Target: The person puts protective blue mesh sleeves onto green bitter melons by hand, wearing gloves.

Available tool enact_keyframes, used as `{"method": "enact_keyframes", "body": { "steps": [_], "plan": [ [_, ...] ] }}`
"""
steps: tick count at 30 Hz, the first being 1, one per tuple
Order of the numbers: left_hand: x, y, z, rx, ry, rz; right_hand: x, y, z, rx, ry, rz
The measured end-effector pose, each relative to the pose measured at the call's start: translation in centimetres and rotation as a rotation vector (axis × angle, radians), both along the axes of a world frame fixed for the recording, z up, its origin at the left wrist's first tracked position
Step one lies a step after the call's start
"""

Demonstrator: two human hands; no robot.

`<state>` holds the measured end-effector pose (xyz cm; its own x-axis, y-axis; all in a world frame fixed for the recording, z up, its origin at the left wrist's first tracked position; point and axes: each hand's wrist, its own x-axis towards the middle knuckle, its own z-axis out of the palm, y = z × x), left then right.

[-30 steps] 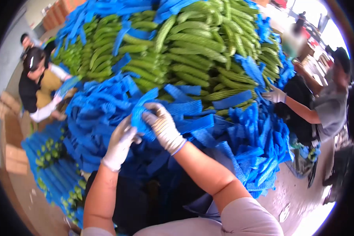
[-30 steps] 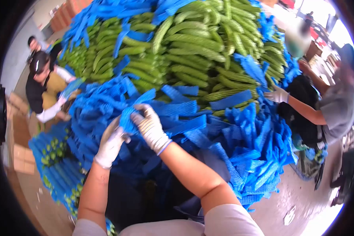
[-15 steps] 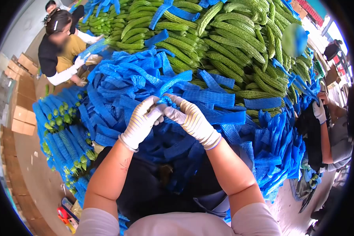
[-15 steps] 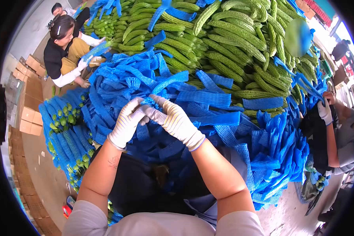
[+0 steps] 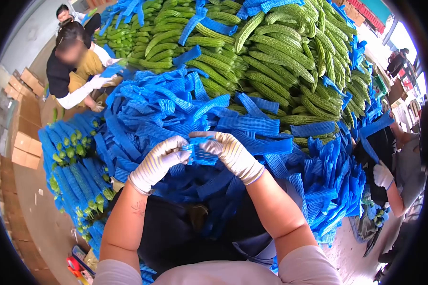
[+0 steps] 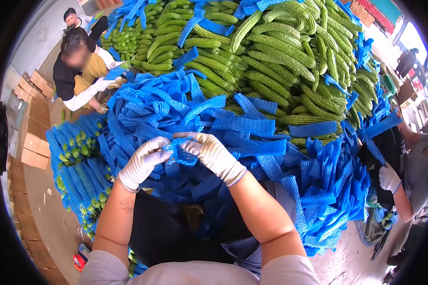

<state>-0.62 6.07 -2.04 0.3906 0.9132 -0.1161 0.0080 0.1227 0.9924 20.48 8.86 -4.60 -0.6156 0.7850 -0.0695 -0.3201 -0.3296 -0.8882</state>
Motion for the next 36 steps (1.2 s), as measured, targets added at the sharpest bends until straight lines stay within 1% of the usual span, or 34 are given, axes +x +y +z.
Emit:
{"method": "enact_keyframes", "body": {
  "steps": [1, 2, 4, 5, 6, 7, 8, 9, 10, 11, 12, 13, 14, 15, 16, 18, 19, 20, 22, 23, 24, 25, 26, 27, 28, 29, 30, 31, 32, 33, 34, 36],
  "plan": [
    [-0.3, -0.2, 0.1, -0.068, -0.149, 0.024, -0.1, 0.0, -0.3, -0.019, 0.033, -0.052],
    [-0.6, -0.2, 0.1, -0.075, -0.148, 0.027, 0.1, 0.0, 0.0, 0.007, 0.05, -0.064],
    [-1.1, 0.2, 0.1, -0.056, -0.377, -0.044, -0.2, 0.2, -0.7, 0.033, -0.027, -0.14],
    [-1.3, 0.3, 0.2, -0.116, -0.379, 0.006, -0.6, 0.0, -1.4, 0.018, -0.03, -0.137],
    [-1.5, 0.5, -0.1, -0.156, -0.33, 0.065, -1.3, -0.1, -2.2, 0.167, -0.18, -0.243],
    [-1.2, 0.4, -0.3, -0.073, -0.179, 0.2, -1.8, -0.1, -2.6, 0.323, -0.329, -0.349],
    [-0.5, 0.2, -0.4, 0.014, -0.027, 0.332, -2.0, -0.8, -0.9, 0.448, -0.62, -0.363],
    [1.0, -0.3, -0.2, 0.287, 0.038, 0.418, -2.3, -1.1, -1.0, 0.632, -0.706, -0.376],
    [2.0, -1.3, 0.5, 0.442, 0.058, 0.392, -2.8, -1.5, -1.2, 0.817, -0.789, -0.39],
    [2.8, -2.0, 1.5, 0.666, 0.165, 0.258, -3.6, -1.7, -2.5, 0.811, -0.805, -0.35],
    [3.4, -2.5, 1.9, 0.884, 0.27, 0.118, -5.0, -1.6, -3.7, 0.941, -0.43, -0.533],
    [3.9, -3.1, 1.6, 0.919, 0.344, 0.018, -4.3, -1.4, -4.6, 0.509, -0.322, -0.378],
    [4.3, -3.4, 1.4, 0.949, 0.417, -0.079, -3.8, -1.0, -3.2, 0.081, -0.21, -0.215],
    [4.5, -3.0, 1.1, 1.036, 0.54, -0.047, -4.3, -0.4, -3.0, 0.161, -0.035, -0.405],
    [4.7, -2.7, 0.8, 1.034, 0.598, 0.055, -3.7, 0.2, -2.5, 0.262, -0.11, -0.519],
    [4.1, -1.8, -0.3, 0.893, 0.648, 0.214, -2.8, 0.9, -1.2, 0.082, -0.124, -0.589],
    [3.6, -1.1, -1.0, 0.852, 0.743, 0.213, -2.8, 0.6, -0.8, 0.182, -0.193, -0.613],
    [3.1, -0.7, -1.9, 0.803, 0.784, 0.205, -3.1, 0.4, -1.6, 0.337, -0.225, -0.629],
    [1.5, 0.2, -4.1, 0.627, 0.737, 0.202, -3.8, -0.8, -1.7, 0.638, -0.472, -0.605],
    [1.3, 0.5, -4.1, 0.504, 0.771, 0.347, -4.1, -1.6, -1.4, 0.599, -0.539, -0.53],
    [1.1, 1.6, -4.1, 0.504, 0.396, 0.418, -4.3, -1.9, -1.1, 0.677, -0.653, -0.475],
    [0.9, 1.6, -4.1, 0.286, -0.02, 0.491, -4.5, -2.1, -1.3, 0.683, -0.661, -0.434],
    [1.9, 1.4, -1.2, 0.058, -0.433, 0.542, -4.6, -2.2, -1.4, 0.689, -0.669, -0.396],
    [1.5, 1.6, -1.3, 0.027, -0.495, 0.501, -4.4, -2.2, -1.1, 0.685, -0.71, -0.313],
    [1.0, 1.8, -1.6, -0.008, -0.558, 0.461, -4.5, -2.1, -1.4, 0.682, -0.717, -0.319],
    [1.1, 1.8, -1.8, 0.068, -0.518, 0.422, -4.7, -1.9, -2.0, 0.586, -0.589, -0.395],
    [1.5, 1.6, -2.0, 0.06, -0.523, 0.418, -4.8, -1.8, -2.6, 0.49, -0.46, -0.465],
    [2.0, 1.4, -2.2, 0.063, -0.505, 0.442, -4.6, -1.1, -3.1, 0.309, -0.31, -0.461],
    [2.5, 0.9, -2.0, 0.067, -0.484, 0.474, -4.1, -1.2, -0.7, 0.141, -0.115, -0.496],
    [2.9, 0.6, -1.4, 0.187, -0.246, 0.462, -3.7, -0.8, -0.7, 0.101, -0.082, -0.52],
    [2.9, 0.4, -1.9, 0.411, -0.005, 0.447, -3.3, -0.5, -0.6, 0.062, -0.047, -0.545],
    [2.7, 0.4, -0.8, 0.906, 0.494, 0.297, -3.0, -0.4, -0.6, 0.03, -0.036, -0.548]
  ]
}}
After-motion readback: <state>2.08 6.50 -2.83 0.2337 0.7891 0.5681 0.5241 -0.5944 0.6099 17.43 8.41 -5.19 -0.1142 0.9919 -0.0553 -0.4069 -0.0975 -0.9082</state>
